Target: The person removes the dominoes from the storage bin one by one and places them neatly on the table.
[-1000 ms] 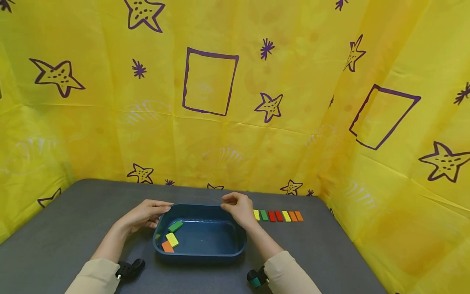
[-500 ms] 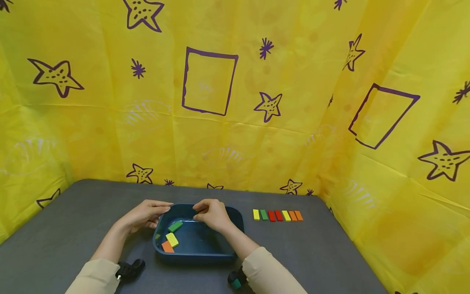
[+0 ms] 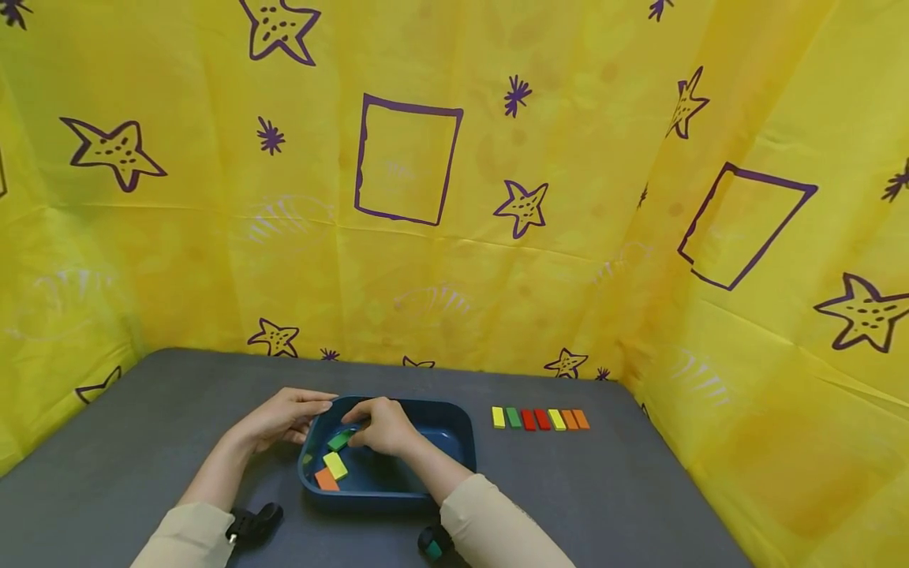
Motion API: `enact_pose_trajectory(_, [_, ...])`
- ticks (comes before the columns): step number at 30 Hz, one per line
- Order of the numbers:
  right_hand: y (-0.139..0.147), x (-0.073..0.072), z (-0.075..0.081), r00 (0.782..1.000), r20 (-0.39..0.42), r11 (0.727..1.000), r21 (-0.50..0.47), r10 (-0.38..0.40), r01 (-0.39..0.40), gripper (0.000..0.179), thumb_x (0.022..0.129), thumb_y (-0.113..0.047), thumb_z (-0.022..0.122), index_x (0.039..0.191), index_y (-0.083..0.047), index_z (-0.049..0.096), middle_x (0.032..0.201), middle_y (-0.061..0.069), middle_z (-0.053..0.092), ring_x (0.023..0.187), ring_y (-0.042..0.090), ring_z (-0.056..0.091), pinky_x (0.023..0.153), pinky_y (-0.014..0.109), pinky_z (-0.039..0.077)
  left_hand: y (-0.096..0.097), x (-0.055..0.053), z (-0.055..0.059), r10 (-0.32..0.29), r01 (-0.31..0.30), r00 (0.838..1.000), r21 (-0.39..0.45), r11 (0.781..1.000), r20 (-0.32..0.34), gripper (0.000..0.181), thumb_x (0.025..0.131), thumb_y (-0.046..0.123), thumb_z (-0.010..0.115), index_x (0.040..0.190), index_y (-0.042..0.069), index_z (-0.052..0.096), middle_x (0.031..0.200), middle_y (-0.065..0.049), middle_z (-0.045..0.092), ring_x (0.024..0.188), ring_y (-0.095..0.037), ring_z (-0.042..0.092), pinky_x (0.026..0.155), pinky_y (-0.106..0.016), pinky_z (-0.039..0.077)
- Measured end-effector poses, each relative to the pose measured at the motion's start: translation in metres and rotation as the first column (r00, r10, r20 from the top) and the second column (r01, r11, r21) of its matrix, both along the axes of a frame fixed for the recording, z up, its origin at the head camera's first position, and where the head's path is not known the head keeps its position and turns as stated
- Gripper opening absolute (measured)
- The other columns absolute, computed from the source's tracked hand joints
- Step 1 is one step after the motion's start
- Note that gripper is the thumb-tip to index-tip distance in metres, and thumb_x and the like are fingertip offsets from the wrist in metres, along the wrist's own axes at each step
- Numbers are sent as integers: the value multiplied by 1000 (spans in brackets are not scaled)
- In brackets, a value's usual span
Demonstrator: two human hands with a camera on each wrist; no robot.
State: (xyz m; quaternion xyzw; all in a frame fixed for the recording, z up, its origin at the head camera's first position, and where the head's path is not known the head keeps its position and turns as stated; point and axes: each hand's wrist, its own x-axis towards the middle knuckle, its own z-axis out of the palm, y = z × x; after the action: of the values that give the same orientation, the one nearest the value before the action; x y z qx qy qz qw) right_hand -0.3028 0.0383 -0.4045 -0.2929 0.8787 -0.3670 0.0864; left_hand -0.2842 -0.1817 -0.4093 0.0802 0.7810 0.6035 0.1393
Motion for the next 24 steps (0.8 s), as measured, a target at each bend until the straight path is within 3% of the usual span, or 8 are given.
enact_pose_trajectory(5, [-1, -1, -5, 1000, 0, 998, 58, 1, -1, 31, 80, -6, 78, 111, -11, 76, 104, 6, 76, 71, 0, 62, 62, 16, 50, 1, 0, 0, -1, 1, 1000, -2, 1000, 5, 50, 102, 24, 53, 144, -2, 47, 71, 4, 62, 56, -5, 55, 57, -19, 53])
enact_pose_trajectory(8, [-1, -2, -7, 1000, -10, 996, 86, 6, -6, 32, 80, -7, 79, 112, -12, 76, 105, 5, 76, 69, 1, 57, 61, 16, 48, 0, 0, 1, 6, -6, 1000, -5, 1000, 7, 50, 102, 24, 53, 144, -2, 47, 72, 4, 62, 55, -5, 55, 57, -19, 53])
enact_pose_trajectory(15, [0, -3, -9, 999, -40, 988, 153, 7, -1, 34, 77, -9, 82, 111, -14, 76, 107, 2, 76, 93, 9, 66, 70, 17, 51, 0, -1, 0, 8, -8, 1000, -9, 1000, 6, 51, 102, 26, 54, 144, -2, 48, 72, 4, 61, 56, -5, 55, 57, -19, 54])
enact_pose_trajectory(21, [-1, -3, -11, 1000, -21, 988, 153, 14, -11, 39, 79, -8, 81, 117, -10, 72, 85, 2, 71, 67, 3, 55, 58, 16, 45, 0, -1, 0, 10, -10, 1000, -6, 1000, 2, 51, 102, 26, 54, 144, -2, 47, 72, 4, 61, 55, -6, 54, 57, -18, 53])
enact_pose_trajectory(24, [-2, -2, -12, 999, -31, 984, 175, 28, -22, 30, 80, -9, 81, 109, -11, 75, 80, 0, 69, 64, 0, 51, 58, 14, 44, 0, -1, -1, 14, -14, 1000, -12, 1000, 3, 51, 101, 26, 54, 144, -2, 47, 71, 3, 58, 55, -6, 52, 56, -18, 53])
